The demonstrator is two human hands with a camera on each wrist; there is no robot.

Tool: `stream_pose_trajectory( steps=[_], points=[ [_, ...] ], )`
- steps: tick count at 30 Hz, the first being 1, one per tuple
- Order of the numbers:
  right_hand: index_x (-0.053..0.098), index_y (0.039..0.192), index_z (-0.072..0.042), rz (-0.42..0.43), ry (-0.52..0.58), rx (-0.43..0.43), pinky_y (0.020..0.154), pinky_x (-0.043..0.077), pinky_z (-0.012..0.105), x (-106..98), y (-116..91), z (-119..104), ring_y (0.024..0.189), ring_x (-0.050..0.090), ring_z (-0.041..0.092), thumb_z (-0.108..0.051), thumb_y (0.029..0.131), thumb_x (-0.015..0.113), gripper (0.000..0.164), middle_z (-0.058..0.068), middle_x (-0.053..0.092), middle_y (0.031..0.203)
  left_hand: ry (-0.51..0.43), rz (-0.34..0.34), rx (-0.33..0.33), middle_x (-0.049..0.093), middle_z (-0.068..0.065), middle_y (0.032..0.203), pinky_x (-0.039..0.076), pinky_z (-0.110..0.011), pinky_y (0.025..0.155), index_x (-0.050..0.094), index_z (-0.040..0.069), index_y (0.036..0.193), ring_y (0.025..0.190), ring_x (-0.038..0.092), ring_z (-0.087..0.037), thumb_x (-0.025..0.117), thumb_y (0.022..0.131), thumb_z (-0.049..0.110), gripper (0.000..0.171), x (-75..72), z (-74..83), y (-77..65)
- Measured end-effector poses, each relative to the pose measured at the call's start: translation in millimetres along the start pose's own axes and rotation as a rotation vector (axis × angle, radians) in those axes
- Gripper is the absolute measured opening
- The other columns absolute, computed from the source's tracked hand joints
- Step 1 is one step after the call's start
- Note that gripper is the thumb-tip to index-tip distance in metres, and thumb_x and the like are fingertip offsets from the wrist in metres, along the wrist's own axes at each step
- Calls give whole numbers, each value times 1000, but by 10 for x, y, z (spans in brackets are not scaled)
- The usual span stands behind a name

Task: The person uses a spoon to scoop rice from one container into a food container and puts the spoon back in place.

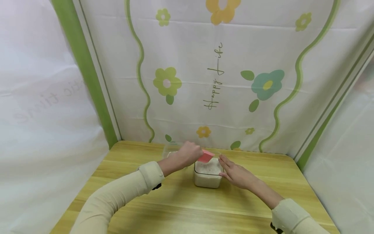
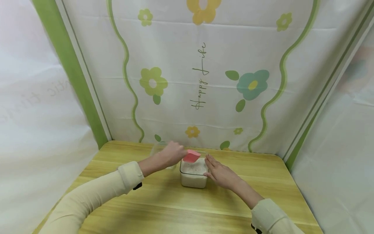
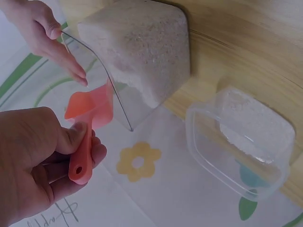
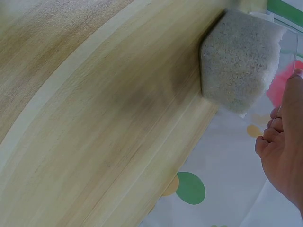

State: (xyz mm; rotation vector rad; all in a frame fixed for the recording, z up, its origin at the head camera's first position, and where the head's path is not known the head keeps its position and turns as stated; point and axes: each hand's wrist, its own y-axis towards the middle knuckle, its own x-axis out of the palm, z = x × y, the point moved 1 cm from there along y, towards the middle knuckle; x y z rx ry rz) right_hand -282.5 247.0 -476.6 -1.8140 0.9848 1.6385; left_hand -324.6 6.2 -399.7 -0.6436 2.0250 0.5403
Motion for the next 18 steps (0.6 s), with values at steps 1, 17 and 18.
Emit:
stream_pose_trajectory(
  steps=[1, 17, 18],
  points=[
    [31, 153, 4, 0, -1, 0, 102, 47, 50, 3, -1, 2, 136, 48, 40, -41, 106, 44, 66, 24, 24, 162, 9, -6, 4, 69, 10, 71, 49, -27, 48, 69, 22, 72, 54, 45, -7, 67, 92, 9, 24, 9, 21, 22],
    [28, 155, 1, 5, -4, -9, 104, 46, 48, 15, 13, 29, 138, 47, 37, -42, 106, 44, 68, 22, 23, 163, 18, -175, 100, 71, 8, 88, 56, -29, 56, 73, 24, 84, 69, 63, -8, 62, 96, 17, 17, 138, 112, 313],
    [28, 155, 1, 7, -4, -10, 104, 46, 48, 14, 14, 31, 138, 46, 37, -42, 105, 44, 68, 23, 23, 163, 0, -200, 103, 71, 7, 90, 56, -29, 58, 73, 23, 86, 71, 64, -9, 62, 96, 17, 15, 134, 107, 330]
  ],
)
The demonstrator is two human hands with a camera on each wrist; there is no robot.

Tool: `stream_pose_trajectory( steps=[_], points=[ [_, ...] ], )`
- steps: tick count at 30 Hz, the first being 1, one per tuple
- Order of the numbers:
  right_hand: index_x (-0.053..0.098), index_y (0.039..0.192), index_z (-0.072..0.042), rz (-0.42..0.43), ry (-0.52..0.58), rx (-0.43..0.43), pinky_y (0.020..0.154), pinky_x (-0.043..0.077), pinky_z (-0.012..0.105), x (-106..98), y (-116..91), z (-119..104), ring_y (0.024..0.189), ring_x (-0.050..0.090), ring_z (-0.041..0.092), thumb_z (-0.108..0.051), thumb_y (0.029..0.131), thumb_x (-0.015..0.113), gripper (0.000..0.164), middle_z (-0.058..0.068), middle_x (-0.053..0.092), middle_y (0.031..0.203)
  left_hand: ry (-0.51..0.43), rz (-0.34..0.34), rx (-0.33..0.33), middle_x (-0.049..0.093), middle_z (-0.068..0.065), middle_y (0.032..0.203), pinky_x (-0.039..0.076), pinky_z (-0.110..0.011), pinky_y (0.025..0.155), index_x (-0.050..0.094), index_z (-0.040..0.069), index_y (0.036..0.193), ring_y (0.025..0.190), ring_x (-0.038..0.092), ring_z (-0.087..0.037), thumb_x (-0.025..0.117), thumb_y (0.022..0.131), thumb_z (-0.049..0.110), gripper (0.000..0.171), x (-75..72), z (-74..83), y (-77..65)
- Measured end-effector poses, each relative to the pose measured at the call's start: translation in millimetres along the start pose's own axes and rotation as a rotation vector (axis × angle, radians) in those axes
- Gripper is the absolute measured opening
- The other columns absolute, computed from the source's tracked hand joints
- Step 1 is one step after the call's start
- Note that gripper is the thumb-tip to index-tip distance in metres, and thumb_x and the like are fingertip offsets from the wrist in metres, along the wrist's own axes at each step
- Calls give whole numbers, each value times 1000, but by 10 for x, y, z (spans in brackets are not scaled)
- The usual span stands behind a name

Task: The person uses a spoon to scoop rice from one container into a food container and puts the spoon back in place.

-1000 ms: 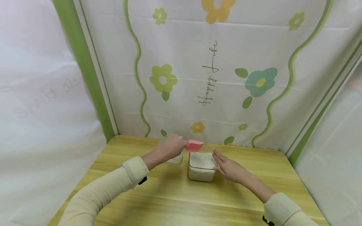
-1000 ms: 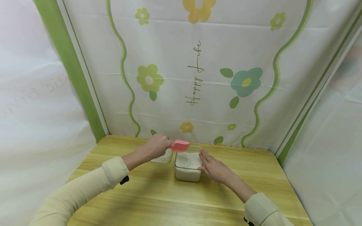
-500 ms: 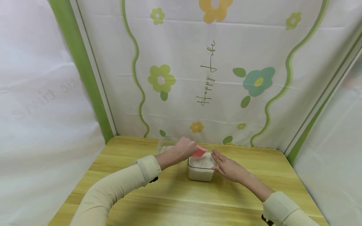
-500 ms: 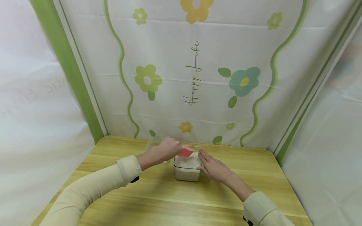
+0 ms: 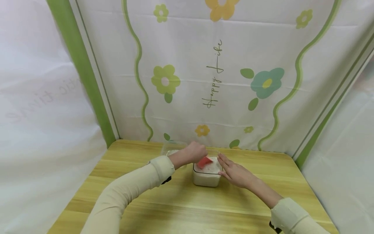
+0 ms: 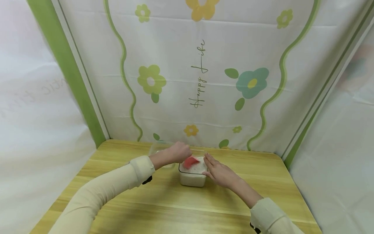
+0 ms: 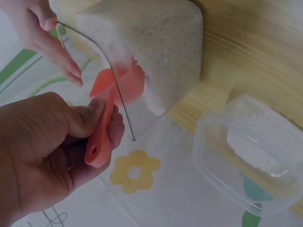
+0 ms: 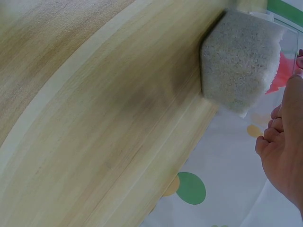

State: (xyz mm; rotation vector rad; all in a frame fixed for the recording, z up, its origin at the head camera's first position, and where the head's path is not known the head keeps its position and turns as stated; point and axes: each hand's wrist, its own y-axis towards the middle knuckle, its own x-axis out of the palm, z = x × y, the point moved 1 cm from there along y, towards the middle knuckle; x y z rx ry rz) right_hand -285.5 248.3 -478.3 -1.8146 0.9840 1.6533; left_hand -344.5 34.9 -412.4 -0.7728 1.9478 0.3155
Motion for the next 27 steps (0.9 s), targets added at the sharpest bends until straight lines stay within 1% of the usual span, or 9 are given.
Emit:
stream_pose_trajectory(
  steps=[3, 5, 10, 12, 17, 20, 24, 27],
  points=[
    [30, 154, 2, 10, 2, -6, 103, 47, 49, -2, -5, 13, 141, 42, 38, -41, 105, 46, 67, 24, 25, 162, -53, -61, 20, 71, 4, 94, 58, -30, 61, 73, 20, 90, 75, 66, -11, 62, 95, 17, 12, -27, -4, 54],
    [31, 153, 3, 17, 0, -12, 102, 47, 49, -1, -6, 20, 140, 43, 39, -41, 105, 47, 67, 25, 26, 161, -76, -87, 30, 71, 4, 96, 58, -31, 63, 72, 19, 91, 77, 65, -10, 62, 95, 17, 11, -38, 5, 91],
    [33, 152, 5, 14, 4, -16, 100, 49, 49, -9, 9, 17, 131, 53, 40, -38, 104, 49, 66, 26, 27, 160, -130, -122, 63, 70, 4, 94, 57, -28, 65, 69, 18, 89, 75, 60, -8, 64, 94, 15, 8, -41, 42, 190],
    [33, 152, 6, 5, 4, -19, 100, 49, 48, -14, 22, 11, 129, 55, 40, -39, 105, 47, 66, 27, 26, 160, -144, -139, 73, 70, 4, 94, 55, -26, 65, 69, 17, 89, 74, 57, -7, 65, 95, 14, 8, -35, 47, 222],
    [33, 152, 6, -7, 12, -2, 102, 47, 49, -43, 36, -1, 136, 48, 41, -39, 105, 47, 67, 26, 25, 161, -203, -189, 77, 69, 2, 93, 46, -23, 62, 69, 14, 93, 70, 50, -8, 60, 98, 12, 10, -32, 24, 269],
    [33, 152, 5, -8, 22, 7, 103, 47, 49, -48, 39, 0, 137, 46, 41, -39, 104, 48, 67, 25, 25, 161, -274, -247, 74, 67, 1, 85, 42, -21, 55, 67, 12, 90, 62, 51, -7, 60, 97, 6, 11, -42, -9, 278],
    [32, 152, 5, -8, 4, -10, 102, 48, 48, -21, 43, 10, 134, 50, 41, -41, 105, 46, 68, 25, 23, 162, -338, -333, 82, 66, 1, 71, 41, -19, 47, 62, 13, 78, 50, 52, -6, 61, 92, -1, 19, -64, -74, 275],
    [33, 151, 6, -6, -6, -5, 100, 49, 48, -9, 27, 21, 132, 51, 41, -41, 104, 47, 68, 26, 25, 161, -341, -352, 121, 62, 5, 58, 37, -19, 46, 61, 14, 65, 46, 48, -4, 61, 89, 0, 28, -66, -139, 283]
  ],
)
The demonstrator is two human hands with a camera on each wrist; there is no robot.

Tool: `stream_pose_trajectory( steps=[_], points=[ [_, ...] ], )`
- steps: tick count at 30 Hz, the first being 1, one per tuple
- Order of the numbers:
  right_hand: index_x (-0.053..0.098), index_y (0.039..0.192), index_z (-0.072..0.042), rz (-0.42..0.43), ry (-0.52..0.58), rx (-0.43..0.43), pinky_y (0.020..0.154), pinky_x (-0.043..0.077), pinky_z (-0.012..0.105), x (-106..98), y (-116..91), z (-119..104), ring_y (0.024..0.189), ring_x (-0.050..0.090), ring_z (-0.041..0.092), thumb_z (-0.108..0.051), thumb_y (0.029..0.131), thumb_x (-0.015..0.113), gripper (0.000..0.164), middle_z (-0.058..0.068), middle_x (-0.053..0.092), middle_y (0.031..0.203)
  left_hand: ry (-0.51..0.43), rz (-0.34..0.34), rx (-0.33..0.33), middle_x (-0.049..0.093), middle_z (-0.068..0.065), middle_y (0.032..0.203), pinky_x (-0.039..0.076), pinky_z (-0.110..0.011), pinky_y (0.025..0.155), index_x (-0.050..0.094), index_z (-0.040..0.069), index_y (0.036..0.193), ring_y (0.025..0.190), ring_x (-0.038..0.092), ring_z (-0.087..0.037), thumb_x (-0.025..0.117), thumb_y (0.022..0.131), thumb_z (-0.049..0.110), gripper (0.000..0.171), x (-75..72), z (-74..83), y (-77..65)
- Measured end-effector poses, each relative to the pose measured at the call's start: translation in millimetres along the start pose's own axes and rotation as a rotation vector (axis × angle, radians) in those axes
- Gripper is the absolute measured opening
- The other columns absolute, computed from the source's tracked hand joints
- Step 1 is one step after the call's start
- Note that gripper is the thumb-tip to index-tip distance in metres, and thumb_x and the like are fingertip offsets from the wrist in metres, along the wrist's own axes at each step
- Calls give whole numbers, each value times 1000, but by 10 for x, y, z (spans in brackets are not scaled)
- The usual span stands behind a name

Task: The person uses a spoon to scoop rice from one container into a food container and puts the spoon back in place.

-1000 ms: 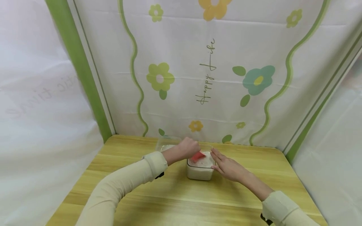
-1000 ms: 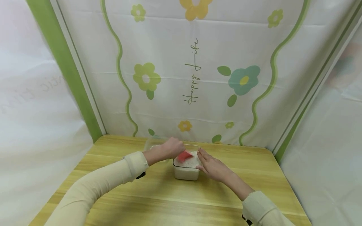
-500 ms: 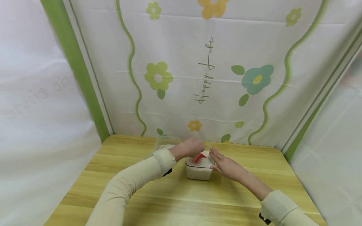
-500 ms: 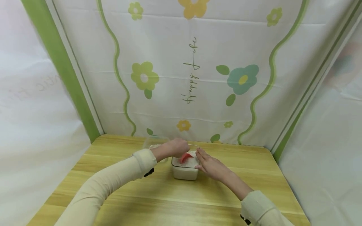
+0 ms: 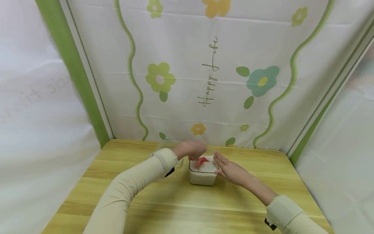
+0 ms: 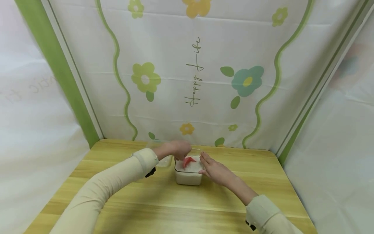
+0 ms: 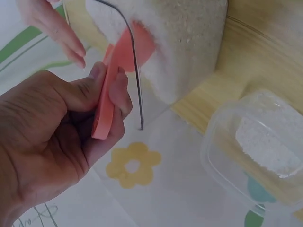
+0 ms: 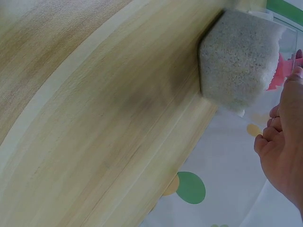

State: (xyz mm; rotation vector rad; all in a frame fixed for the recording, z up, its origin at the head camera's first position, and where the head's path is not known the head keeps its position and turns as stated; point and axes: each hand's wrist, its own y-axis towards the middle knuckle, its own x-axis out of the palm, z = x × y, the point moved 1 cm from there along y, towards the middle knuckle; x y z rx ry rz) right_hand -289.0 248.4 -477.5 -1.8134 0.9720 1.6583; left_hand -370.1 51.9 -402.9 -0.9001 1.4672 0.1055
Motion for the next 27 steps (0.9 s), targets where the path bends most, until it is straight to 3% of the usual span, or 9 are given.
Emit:
stream_pose_trajectory(
  steps=[3, 7, 13, 20, 27],
  points=[
    [33, 151, 6, -2, 5, 14, 100, 49, 49, -15, -3, -12, 131, 53, 41, -39, 104, 49, 68, 26, 25, 161, -40, -24, 31, 58, 7, 52, 35, -19, 46, 62, 16, 55, 45, 47, -4, 61, 89, 4, 36, -14, -85, -14],
    [30, 153, 5, -13, 7, 28, 100, 49, 48, -34, -12, -25, 125, 58, 40, -38, 104, 49, 68, 26, 24, 161, -159, -48, 63, 65, 4, 54, 36, -19, 45, 71, 11, 59, 45, 53, -5, 60, 92, 4, 35, -19, -166, -76],
    [29, 153, 5, -9, 4, 22, 100, 49, 48, -23, -26, -13, 128, 55, 40, -38, 105, 48, 68, 27, 23, 161, -284, -75, 62, 70, 0, 61, 36, -22, 46, 68, 11, 58, 48, 56, -9, 56, 95, 1, 40, 29, -211, -172],
    [29, 153, 5, -10, 6, 23, 101, 48, 48, -16, -17, -20, 131, 52, 40, -38, 104, 48, 68, 27, 23, 161, -392, -44, 72, 68, 3, 58, 36, -20, 47, 76, 8, 67, 46, 53, -4, 58, 98, 7, 36, 121, -287, -229],
    [28, 154, 4, -18, 9, 23, 101, 48, 49, -16, -11, -42, 133, 51, 40, -41, 105, 46, 69, 25, 21, 162, -544, -1, 143, 69, 2, 59, 36, -20, 49, 77, 13, 66, 44, 48, -7, 60, 100, 12, 38, 243, -384, -308]
  ],
)
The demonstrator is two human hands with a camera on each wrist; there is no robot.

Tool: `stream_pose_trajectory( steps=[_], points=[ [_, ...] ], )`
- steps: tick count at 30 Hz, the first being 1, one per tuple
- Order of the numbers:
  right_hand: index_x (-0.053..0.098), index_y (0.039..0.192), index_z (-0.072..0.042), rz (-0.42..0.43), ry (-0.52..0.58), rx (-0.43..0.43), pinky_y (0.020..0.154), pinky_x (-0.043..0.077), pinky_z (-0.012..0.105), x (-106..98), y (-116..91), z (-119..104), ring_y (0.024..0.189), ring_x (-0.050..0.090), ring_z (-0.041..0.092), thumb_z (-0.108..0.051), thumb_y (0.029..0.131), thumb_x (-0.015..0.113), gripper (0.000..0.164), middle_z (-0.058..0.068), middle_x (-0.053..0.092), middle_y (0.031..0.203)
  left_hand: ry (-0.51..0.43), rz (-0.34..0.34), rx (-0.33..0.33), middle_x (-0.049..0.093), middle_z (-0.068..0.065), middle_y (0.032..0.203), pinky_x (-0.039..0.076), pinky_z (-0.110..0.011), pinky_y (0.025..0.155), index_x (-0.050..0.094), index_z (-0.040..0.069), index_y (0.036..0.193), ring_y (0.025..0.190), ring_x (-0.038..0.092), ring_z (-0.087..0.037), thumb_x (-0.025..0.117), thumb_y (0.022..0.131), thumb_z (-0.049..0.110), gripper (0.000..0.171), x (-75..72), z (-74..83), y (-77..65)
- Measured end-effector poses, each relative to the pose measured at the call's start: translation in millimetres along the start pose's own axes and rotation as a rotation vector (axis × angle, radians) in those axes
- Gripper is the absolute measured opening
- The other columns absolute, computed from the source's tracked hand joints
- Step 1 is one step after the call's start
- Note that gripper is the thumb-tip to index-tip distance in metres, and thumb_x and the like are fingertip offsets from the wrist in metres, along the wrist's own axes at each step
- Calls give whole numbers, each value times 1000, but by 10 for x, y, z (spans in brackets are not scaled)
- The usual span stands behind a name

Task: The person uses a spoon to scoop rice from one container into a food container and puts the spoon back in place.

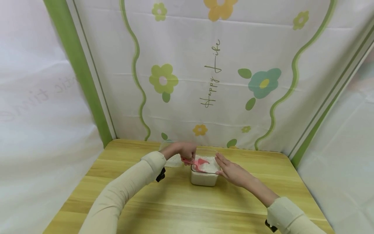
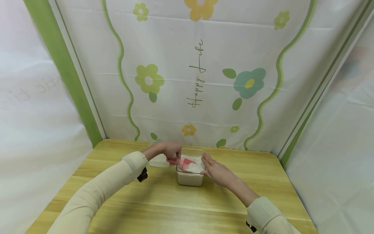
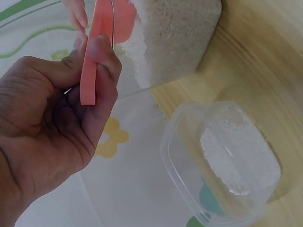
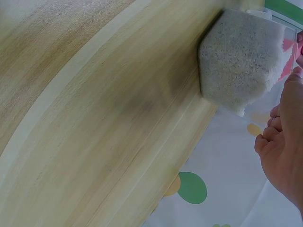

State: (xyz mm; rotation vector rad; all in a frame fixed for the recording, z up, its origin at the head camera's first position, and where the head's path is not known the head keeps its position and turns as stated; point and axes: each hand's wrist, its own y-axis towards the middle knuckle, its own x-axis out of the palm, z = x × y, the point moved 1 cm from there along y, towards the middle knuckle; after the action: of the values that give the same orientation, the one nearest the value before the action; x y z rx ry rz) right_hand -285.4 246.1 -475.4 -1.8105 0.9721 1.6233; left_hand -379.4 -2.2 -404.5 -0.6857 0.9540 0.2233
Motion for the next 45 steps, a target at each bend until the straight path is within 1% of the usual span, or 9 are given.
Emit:
stream_pose_trajectory(
  steps=[3, 10, 16, 23, 29, 32, 36, 42, 45],
  points=[
    [29, 154, 4, 1, 2, 4, 100, 49, 49, -1, 3, -7, 129, 54, 40, -41, 105, 45, 69, 24, 21, 162, -69, 10, 40, 68, 1, 58, 37, -21, 49, 78, 10, 69, 44, 49, -8, 58, 100, 9, 37, 29, -54, -25],
    [28, 154, 5, 0, 1, 4, 101, 48, 48, 17, -1, 6, 126, 57, 39, -40, 105, 46, 69, 26, 22, 162, -198, 43, 107, 59, -6, 53, 39, -20, 51, 73, -8, 71, 46, 54, -12, 56, 100, 4, 36, 123, -195, -77],
    [26, 155, 3, -12, 7, 16, 102, 47, 49, 33, 2, 8, 128, 56, 38, -42, 105, 45, 70, 24, 20, 163, -282, 107, 174, 58, -7, 52, 34, -21, 47, 71, -9, 69, 42, 49, -12, 56, 100, 4, 37, 162, -288, -142],
    [25, 155, 3, -20, 16, 18, 102, 47, 49, 34, -2, -2, 126, 58, 38, -42, 105, 44, 70, 23, 18, 164, -391, 154, 145, 58, 1, 53, 42, -22, 49, 72, -4, 72, 45, 51, -10, 57, 99, 3, 32, 153, -359, -237],
    [25, 155, 2, -15, 23, 21, 103, 47, 49, 28, 5, 2, 127, 57, 38, -42, 105, 45, 70, 23, 19, 164, -464, 171, 109, 65, -7, 59, 41, -23, 49, 76, -2, 78, 49, 56, -12, 59, 99, 5, 28, 103, -367, -318],
    [25, 155, 3, -10, 24, 19, 103, 47, 50, 24, 9, 3, 127, 57, 39, -41, 105, 45, 70, 24, 20, 163, -484, 179, 121, 62, -10, 57, 41, -23, 49, 74, -6, 78, 49, 57, -12, 58, 99, 4, 28, 96, -382, -352],
    [26, 155, 3, -12, 16, 19, 104, 46, 50, 31, 5, 9, 130, 54, 39, -43, 105, 44, 70, 24, 20, 163, -488, 189, 147, 57, -5, 54, 40, -23, 50, 71, -7, 75, 49, 55, -12, 57, 99, 3, 30, 97, -416, -386],
    [26, 155, 3, -10, 20, 19, 104, 45, 50, 23, -1, 3, 135, 49, 40, -42, 105, 44, 70, 24, 21, 163, -528, 207, 110, 63, -2, 62, 39, -23, 49, 73, -1, 76, 48, 47, -12, 57, 99, 2, 28, 90, -457, -428],
    [26, 155, 3, -10, 23, 19, 104, 45, 50, 25, -4, 5, 136, 48, 39, -42, 105, 44, 70, 24, 21, 163, -534, 224, 92, 63, -3, 60, 41, -24, 50, 74, -1, 77, 49, 51, -11, 58, 99, 3, 27, 85, -468, -468]
  ],
)
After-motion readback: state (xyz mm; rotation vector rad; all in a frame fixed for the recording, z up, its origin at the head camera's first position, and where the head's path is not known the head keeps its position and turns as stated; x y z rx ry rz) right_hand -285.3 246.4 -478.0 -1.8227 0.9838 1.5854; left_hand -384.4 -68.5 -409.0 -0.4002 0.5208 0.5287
